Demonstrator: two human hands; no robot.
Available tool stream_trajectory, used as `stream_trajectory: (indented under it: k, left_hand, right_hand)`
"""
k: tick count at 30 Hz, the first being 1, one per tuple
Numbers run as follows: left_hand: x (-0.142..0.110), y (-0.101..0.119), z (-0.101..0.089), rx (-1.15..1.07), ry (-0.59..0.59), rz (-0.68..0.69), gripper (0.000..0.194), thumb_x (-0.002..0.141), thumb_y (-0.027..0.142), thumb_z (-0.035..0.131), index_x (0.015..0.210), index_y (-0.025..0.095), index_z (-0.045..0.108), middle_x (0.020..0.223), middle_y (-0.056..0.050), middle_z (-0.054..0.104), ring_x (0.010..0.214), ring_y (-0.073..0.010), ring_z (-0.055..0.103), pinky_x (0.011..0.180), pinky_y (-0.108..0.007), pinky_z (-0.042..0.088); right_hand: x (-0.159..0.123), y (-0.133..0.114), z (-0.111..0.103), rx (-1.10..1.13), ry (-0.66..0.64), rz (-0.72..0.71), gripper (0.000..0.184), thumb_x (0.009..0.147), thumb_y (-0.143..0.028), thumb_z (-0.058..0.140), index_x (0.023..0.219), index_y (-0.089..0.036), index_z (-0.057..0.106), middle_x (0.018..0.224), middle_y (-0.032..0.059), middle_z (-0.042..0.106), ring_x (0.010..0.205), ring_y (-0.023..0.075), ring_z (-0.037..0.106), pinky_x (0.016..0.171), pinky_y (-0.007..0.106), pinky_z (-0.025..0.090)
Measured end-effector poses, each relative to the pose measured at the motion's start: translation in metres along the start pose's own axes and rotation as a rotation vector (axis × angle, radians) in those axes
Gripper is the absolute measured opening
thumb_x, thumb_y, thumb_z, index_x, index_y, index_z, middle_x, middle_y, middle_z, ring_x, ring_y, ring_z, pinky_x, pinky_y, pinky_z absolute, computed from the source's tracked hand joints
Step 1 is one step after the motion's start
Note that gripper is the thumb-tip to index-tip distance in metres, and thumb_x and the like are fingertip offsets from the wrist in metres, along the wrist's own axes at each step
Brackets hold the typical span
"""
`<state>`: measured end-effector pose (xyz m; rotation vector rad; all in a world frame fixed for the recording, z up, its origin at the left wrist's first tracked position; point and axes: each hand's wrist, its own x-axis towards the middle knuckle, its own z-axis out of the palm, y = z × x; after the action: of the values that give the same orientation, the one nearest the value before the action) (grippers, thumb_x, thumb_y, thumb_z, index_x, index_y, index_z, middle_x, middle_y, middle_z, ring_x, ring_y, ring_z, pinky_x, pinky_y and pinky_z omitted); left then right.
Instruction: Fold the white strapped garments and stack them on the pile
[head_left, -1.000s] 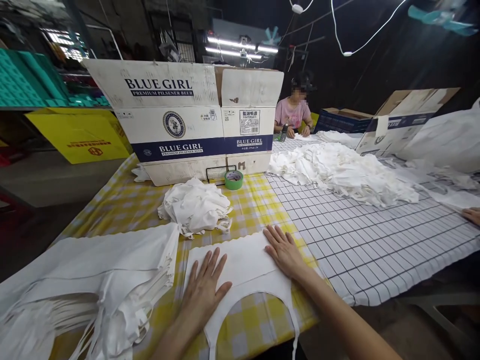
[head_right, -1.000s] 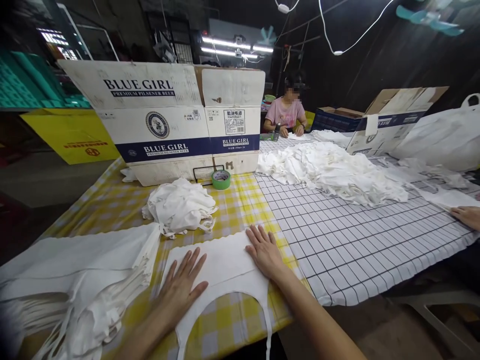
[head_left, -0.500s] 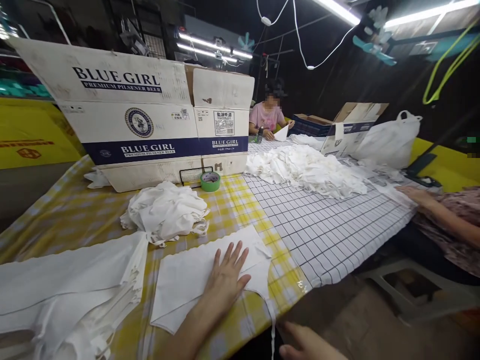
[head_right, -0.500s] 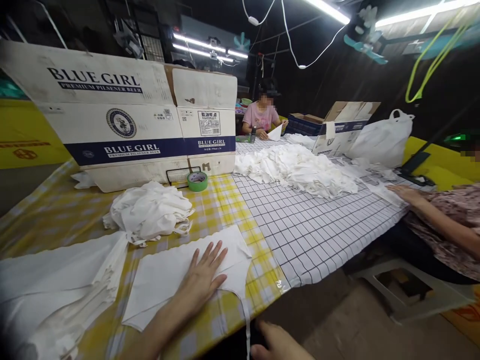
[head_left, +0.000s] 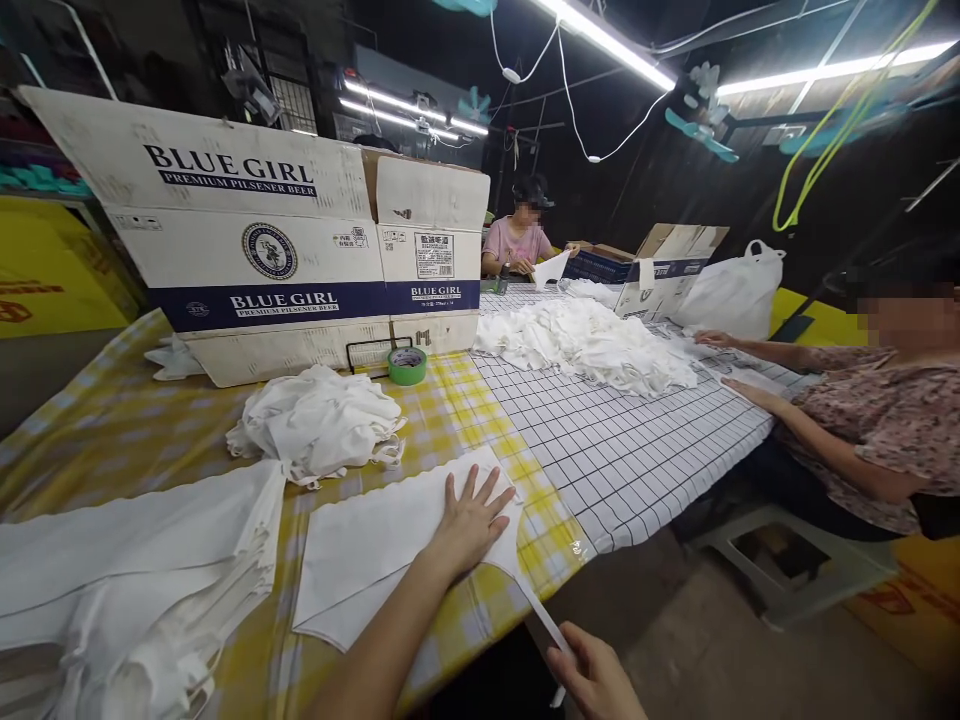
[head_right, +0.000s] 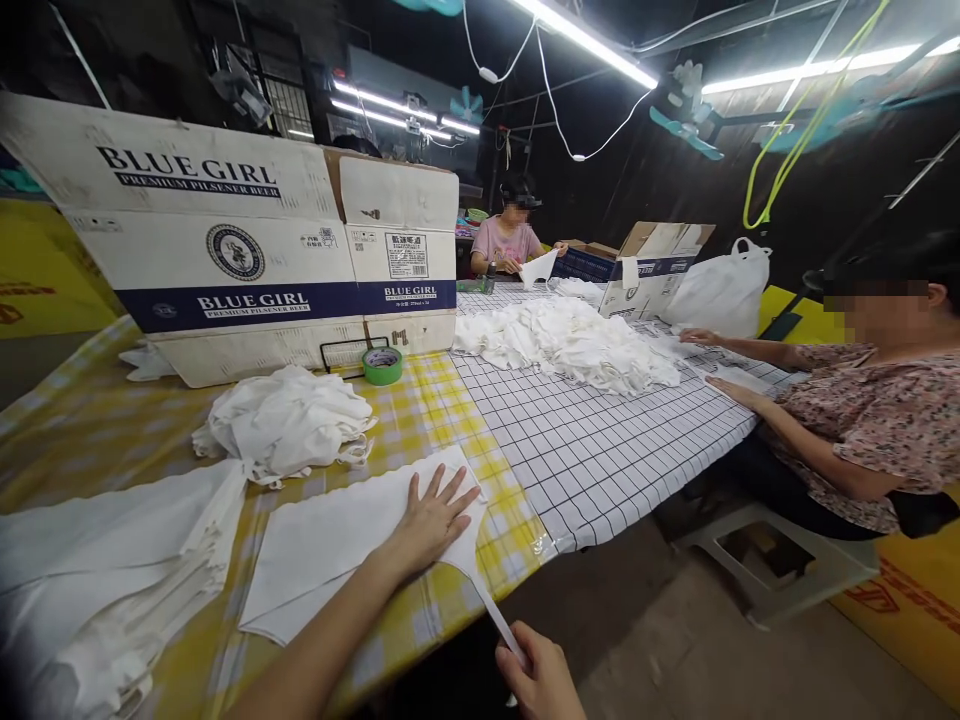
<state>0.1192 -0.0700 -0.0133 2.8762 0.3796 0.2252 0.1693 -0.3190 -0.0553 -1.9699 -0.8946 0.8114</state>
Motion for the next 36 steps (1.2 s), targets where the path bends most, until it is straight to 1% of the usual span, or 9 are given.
stream_trajectory:
  k: [3, 9, 13, 17, 21, 28, 32, 34, 36]
  left_hand:
    - [0.001, 0.001, 0.0, 0.004, -0.01, 0.006, 0.043, 0.09, 0.037, 0.034, 0.132, 0.043, 0.033, 0.149, -0.001, 0.015, 0.135, -0.0377, 0.005, 0.097, -0.069, 0.0]
    - [0.005, 0.004, 0.005, 0.021, -0.053, -0.038, 0.043, 0.089, 0.041, 0.034, 0.132, 0.044, 0.032, 0.15, -0.002, 0.012, 0.134, -0.0401, 0.001, 0.096, -0.069, -0.002]
    - [0.006, 0.005, 0.011, 0.025, -0.037, -0.069, 0.048, 0.087, 0.04, 0.037, 0.135, 0.041, 0.03, 0.15, -0.004, 0.011, 0.134, -0.0403, -0.001, 0.096, -0.069, -0.004]
    - [0.006, 0.006, 0.016, 0.027, -0.013, -0.07, 0.05, 0.087, 0.041, 0.037, 0.136, 0.039, 0.027, 0.15, -0.005, 0.008, 0.134, -0.0397, 0.0, 0.096, -0.068, -0.006]
    - [0.003, 0.005, 0.019, 0.035, 0.036, -0.068, 0.051, 0.087, 0.046, 0.037, 0.136, 0.037, 0.028, 0.15, -0.006, 0.01, 0.135, -0.0382, 0.0, 0.098, -0.066, -0.007]
    - [0.0, 0.003, 0.022, 0.052, 0.147, -0.03, 0.051, 0.087, 0.046, 0.038, 0.135, 0.031, 0.034, 0.147, -0.01, 0.022, 0.135, -0.0313, 0.012, 0.104, -0.059, 0.0]
    - [-0.002, 0.027, 0.005, -0.049, 0.213, 0.053, 0.05, 0.087, 0.031, 0.04, 0.136, 0.024, 0.033, 0.146, -0.011, 0.025, 0.135, -0.0257, 0.017, 0.108, -0.054, 0.0]
    - [-0.009, 0.053, -0.01, -0.256, 0.21, 0.098, 0.049, 0.088, 0.028, 0.038, 0.137, 0.022, 0.032, 0.143, -0.009, 0.033, 0.133, -0.0234, 0.024, 0.109, -0.051, 0.006]
    - [-0.019, 0.082, -0.026, -0.591, 0.15, 0.128, 0.046, 0.091, 0.032, 0.033, 0.136, 0.024, 0.033, 0.134, -0.007, 0.046, 0.124, -0.0204, 0.039, 0.108, -0.044, 0.021]
  right_hand:
    - [-0.02, -0.004, -0.025, -0.232, 0.034, -0.021, 0.034, 0.084, -0.046, 0.041, 0.064, -0.019, 0.046, 0.056, -0.0032, 0.041, 0.054, 0.0114, 0.039, 0.052, 0.023, 0.027]
    - [-0.056, -0.016, -0.078, -0.419, 0.028, 0.007, 0.014, 0.084, -0.029, 0.04, 0.082, -0.022, 0.052, 0.06, -0.0033, 0.048, 0.054, 0.0117, 0.044, 0.052, 0.021, 0.029]
    - [-0.076, -0.035, -0.103, -0.552, 0.013, 0.02, 0.019, 0.086, -0.029, 0.038, 0.079, -0.023, 0.054, 0.057, -0.0028, 0.051, 0.054, 0.0126, 0.048, 0.052, 0.021, 0.03]
    - [-0.094, -0.06, -0.113, -0.658, 0.035, -0.042, 0.028, 0.089, -0.036, 0.034, 0.077, -0.024, 0.055, 0.062, -0.0003, 0.058, 0.058, 0.015, 0.055, 0.054, 0.022, 0.034]
    - [-0.106, -0.079, -0.114, -0.671, 0.127, -0.132, 0.024, 0.091, -0.036, 0.032, 0.085, -0.026, 0.053, 0.059, -0.0013, 0.057, 0.051, 0.0148, 0.054, 0.051, 0.022, 0.036]
    - [-0.092, -0.096, -0.121, -0.745, 0.131, -0.232, 0.028, 0.092, -0.032, 0.03, 0.082, -0.025, 0.055, 0.061, 0.0002, 0.056, 0.051, 0.014, 0.053, 0.052, 0.023, 0.037]
    - [-0.076, -0.117, -0.134, -0.816, 0.045, -0.281, 0.026, 0.092, -0.028, 0.035, 0.088, -0.025, 0.06, 0.073, 0.002, 0.059, 0.062, 0.0137, 0.056, 0.056, 0.022, 0.037]
    - [-0.068, -0.129, -0.135, -0.826, 0.012, -0.287, 0.024, 0.09, -0.022, 0.035, 0.097, -0.025, 0.058, 0.076, 0.0015, 0.061, 0.065, 0.014, 0.056, 0.058, 0.022, 0.037]
    - [-0.058, -0.139, -0.131, -0.826, -0.033, -0.274, 0.023, 0.085, -0.016, 0.039, 0.101, -0.023, 0.054, 0.074, 0.0006, 0.062, 0.065, 0.014, 0.056, 0.057, 0.022, 0.035]
